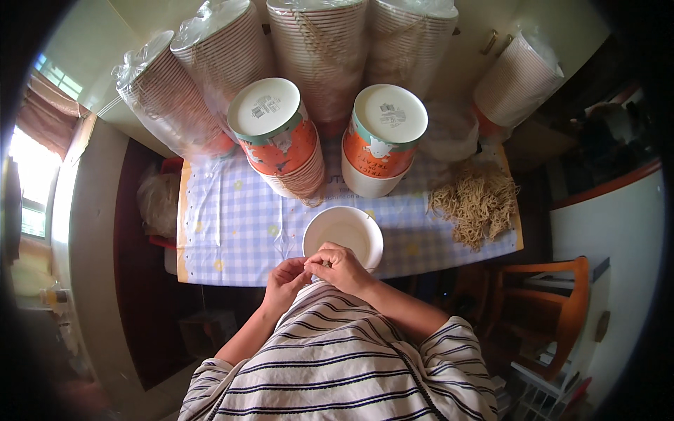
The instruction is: Inspecting and preparing paper bowls for packaging at a workbench.
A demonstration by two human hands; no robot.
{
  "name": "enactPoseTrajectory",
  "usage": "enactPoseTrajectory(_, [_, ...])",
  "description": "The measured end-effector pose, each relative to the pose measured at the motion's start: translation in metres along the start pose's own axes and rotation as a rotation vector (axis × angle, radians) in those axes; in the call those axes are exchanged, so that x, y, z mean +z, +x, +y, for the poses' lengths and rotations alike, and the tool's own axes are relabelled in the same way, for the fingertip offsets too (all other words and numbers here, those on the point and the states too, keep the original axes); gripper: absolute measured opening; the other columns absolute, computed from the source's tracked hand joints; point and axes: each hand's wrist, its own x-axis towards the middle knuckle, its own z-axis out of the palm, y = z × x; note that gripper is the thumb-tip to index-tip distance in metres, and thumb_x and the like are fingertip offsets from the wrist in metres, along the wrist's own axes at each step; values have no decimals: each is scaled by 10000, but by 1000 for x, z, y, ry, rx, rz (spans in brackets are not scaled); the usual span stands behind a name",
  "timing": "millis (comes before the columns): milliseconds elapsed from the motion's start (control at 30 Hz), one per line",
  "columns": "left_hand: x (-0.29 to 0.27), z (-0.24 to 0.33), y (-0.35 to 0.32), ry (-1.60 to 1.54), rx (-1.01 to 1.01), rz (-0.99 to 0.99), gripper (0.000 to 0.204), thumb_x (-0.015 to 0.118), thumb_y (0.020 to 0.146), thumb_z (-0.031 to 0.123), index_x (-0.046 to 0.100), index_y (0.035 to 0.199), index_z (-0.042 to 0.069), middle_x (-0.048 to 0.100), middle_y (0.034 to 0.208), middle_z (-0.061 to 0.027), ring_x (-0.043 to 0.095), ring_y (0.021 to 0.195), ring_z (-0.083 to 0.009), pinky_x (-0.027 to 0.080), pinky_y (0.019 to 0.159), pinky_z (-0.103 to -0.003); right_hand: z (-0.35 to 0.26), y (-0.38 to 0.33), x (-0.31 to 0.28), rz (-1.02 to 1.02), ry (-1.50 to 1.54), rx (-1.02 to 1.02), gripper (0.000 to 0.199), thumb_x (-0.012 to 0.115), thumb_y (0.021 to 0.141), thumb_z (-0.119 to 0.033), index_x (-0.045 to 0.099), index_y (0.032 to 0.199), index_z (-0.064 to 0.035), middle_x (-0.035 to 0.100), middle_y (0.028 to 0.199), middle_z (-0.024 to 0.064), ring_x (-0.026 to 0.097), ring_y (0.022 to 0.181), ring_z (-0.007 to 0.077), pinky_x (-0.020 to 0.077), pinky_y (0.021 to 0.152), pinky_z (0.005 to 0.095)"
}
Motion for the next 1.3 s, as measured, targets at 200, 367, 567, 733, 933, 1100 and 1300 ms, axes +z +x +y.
enactPoseTrajectory(200, [-3,-6,1,7,-58,-6,181,596,876,35,589,1040,-40,638,900,-46,576,786,-80,481,726,-215,2,-1,3,13,105,42,73,687,796,-115,693,843,-58,567,757,23,547,714,115,437,650,248])
enactPoseTrajectory(367, [-4,-8,2,116,-70,-23,131,599,880,62,614,978,-24,650,847,-44,571,716,-77,479,680,-215,9,-1,7,-2,243,140,65,669,820,-88,666,821,-22,587,774,8,558,700,85,446,632,223])
enactPoseTrajectory(567, [-1,-10,2,130,-39,-33,127,595,891,91,620,942,-23,639,817,-21,547,702,-62,454,646,-195,11,-1,5,39,345,114,128,664,831,-117,641,806,6,646,729,36,597,660,78,474,584,210])
enactPoseTrajectory(733, [0,-13,2,104,-43,-49,125,589,895,92,615,932,-25,635,816,-17,545,701,-64,452,644,-200,10,-2,1,-19,350,223,112,638,853,-95,614,819,8,655,762,63,610,706,99,488,649,224])
enactPoseTrajectory(933, [1,-13,0,122,-32,-24,95,590,890,76,618,909,-13,650,807,-42,555,678,-73,465,627,-206,12,-3,3,-10,341,251,134,652,846,-109,598,807,6,662,763,63,603,701,90,488,641,222])
enactPoseTrajectory(1100, [-1,-14,-2,169,-34,-18,89,591,888,66,615,908,-17,647,804,-45,557,680,-76,465,620,-206,19,-5,5,13,247,219,178,682,828,-142,586,753,-13,646,707,37,585,665,76,476,612,226])
enactPoseTrajectory(1300, [-1,-18,-4,159,-15,-13,87,595,886,68,616,905,-14,642,807,-38,556,678,-76,464,613,-205,15,-3,6,22,197,169,205,699,816,-163,587,717,-22,627,681,19,555,642,59,450,580,224])
